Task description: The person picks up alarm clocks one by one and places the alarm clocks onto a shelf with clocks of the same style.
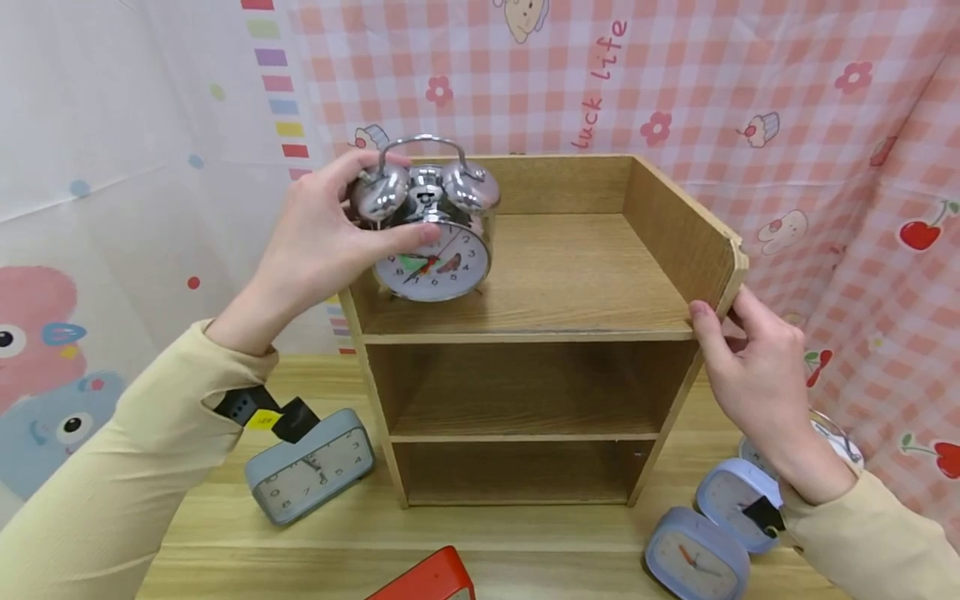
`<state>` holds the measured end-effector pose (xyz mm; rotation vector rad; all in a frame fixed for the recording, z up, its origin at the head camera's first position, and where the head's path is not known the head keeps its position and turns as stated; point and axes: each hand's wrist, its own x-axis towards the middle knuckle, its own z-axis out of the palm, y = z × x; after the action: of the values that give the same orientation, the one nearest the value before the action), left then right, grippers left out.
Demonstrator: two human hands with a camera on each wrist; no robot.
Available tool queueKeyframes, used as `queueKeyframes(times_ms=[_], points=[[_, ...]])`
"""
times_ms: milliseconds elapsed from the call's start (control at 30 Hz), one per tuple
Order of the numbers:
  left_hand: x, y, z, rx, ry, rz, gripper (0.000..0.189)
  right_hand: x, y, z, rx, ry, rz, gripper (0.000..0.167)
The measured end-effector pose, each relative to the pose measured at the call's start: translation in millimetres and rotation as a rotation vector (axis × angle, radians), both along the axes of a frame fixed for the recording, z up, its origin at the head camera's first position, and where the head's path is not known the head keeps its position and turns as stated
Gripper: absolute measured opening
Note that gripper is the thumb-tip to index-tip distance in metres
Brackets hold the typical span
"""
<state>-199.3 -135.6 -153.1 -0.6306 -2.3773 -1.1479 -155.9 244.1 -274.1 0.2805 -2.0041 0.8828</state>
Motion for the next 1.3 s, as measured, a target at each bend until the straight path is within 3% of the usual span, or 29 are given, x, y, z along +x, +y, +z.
queueKeyframes(times_ms=[567,867,1300], points=[[-14.9,-0.3,4.8,0.020,-0.128,0.000,0.066,-0.6,-0.4,-1.1,0.002,0.016,-0.004,0.013],[-13.6,-0.2,5.4,0.016,-0.075,0.054,0.072,-1.5,0.2,-1.9,0.006,0.021,0.005,0.013],[-16.0,-0.8,11.4,-0.064,-0.079,0.064,0.068,-1.9,-1.6,-4.4,-0.015,0.023,0.020,0.014]])
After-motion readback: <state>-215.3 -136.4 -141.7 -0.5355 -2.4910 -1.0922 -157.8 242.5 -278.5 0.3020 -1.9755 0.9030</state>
